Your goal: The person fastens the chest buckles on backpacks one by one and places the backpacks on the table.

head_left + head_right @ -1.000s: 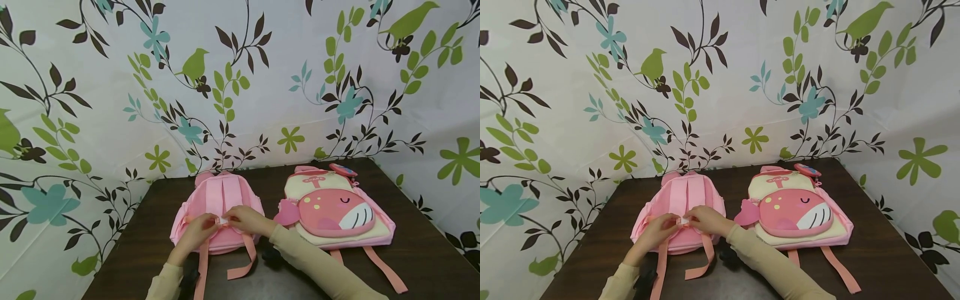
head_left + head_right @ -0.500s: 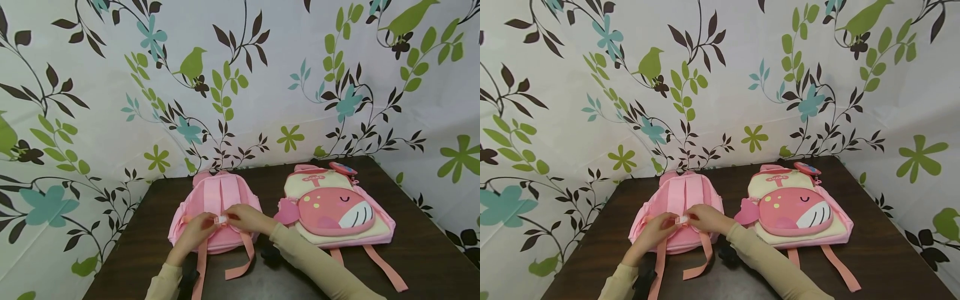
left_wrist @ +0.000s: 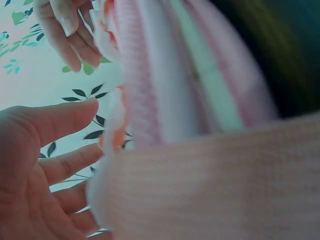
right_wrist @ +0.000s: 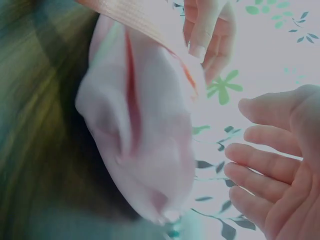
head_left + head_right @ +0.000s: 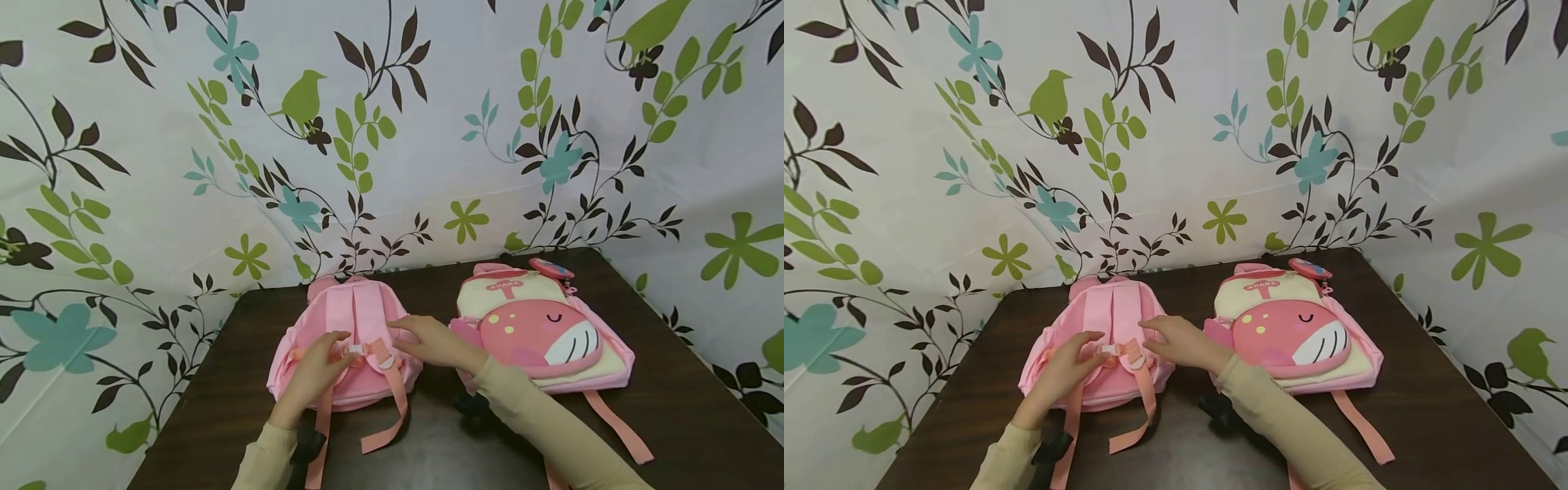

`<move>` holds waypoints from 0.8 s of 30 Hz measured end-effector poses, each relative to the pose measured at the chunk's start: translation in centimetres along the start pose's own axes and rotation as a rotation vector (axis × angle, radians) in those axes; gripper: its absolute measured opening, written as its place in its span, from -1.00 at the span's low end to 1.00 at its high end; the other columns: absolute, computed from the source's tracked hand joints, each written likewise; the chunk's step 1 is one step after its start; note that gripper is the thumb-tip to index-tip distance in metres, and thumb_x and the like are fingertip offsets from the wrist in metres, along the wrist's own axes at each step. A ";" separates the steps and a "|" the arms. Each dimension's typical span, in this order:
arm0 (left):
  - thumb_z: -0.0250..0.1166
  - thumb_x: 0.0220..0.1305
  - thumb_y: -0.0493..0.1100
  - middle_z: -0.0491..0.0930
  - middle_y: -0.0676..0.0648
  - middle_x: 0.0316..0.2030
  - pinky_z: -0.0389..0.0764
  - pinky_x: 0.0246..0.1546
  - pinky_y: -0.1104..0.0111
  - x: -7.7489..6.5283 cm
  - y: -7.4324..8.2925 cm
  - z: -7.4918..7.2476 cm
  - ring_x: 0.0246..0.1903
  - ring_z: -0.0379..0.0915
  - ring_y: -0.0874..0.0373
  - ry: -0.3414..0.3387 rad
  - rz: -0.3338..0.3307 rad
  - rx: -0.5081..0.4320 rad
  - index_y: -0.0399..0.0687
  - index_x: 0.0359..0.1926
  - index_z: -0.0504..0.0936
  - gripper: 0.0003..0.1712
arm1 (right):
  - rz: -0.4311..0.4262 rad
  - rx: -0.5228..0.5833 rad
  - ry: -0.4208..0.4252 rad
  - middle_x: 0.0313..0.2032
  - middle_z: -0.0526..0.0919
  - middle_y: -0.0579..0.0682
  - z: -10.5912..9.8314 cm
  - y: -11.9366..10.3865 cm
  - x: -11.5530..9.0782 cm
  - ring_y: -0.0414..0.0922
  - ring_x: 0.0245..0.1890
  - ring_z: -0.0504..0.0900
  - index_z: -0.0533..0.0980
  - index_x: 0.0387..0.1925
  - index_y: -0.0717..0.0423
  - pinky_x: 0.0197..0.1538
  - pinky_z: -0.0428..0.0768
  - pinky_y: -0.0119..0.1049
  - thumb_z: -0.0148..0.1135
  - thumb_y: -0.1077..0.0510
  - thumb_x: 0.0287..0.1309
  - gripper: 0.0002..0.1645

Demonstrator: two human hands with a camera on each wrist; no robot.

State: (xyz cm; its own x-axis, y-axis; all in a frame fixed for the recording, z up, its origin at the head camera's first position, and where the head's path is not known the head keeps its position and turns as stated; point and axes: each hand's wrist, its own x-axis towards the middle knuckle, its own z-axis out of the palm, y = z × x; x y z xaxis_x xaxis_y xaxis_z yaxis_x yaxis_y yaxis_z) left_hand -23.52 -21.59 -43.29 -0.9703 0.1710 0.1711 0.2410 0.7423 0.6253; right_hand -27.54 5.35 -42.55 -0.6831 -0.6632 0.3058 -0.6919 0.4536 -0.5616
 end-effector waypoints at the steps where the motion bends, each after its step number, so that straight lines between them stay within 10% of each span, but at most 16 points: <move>1: 0.45 0.26 -0.06 0.59 -0.18 0.12 0.52 0.14 -0.09 0.1 0.2 -0.1 0.07 0.53 -0.10 0.001 -0.003 0.001 -0.17 0.19 0.59 -0.46 | -0.006 -0.011 0.015 0.19 0.61 0.16 -0.4 0.0 -0.3 0.07 0.19 0.58 0.50 0.28 0.25 0.23 0.52 0.03 0.25 0.09 0.37 -0.47; 9: 0.43 0.28 -0.02 0.57 -0.13 0.15 0.51 0.16 -0.03 1.3 2.5 0.4 0.13 0.51 -0.13 0.007 0.085 0.026 -0.07 0.21 0.60 -0.48 | -0.007 -0.097 0.099 0.17 0.61 0.16 -3.7 0.8 -2.9 0.07 0.16 0.60 0.50 0.28 0.24 0.17 0.56 0.03 0.25 0.09 0.38 -0.47; 24: 0.38 0.33 -0.09 0.56 -0.11 0.15 0.47 0.23 0.03 4.0 6.2 4.2 0.17 0.47 -0.08 -0.081 0.301 -0.022 -0.14 0.23 0.57 -0.51 | 0.316 -0.111 0.161 0.27 0.54 0.15 -9.4 3.9 -12.2 0.21 0.30 0.44 0.44 0.37 0.05 0.26 0.39 0.27 0.28 0.02 0.35 -0.39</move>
State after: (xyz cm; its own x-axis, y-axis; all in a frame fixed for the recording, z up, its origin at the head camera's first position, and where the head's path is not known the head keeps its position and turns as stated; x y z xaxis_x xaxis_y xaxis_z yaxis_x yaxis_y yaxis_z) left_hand -26.03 -13.58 -41.95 -0.8536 0.4325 0.2905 0.5172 0.6365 0.5721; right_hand -24.07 20.84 -41.22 -0.8889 -0.3819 0.2531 -0.4563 0.6885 -0.5636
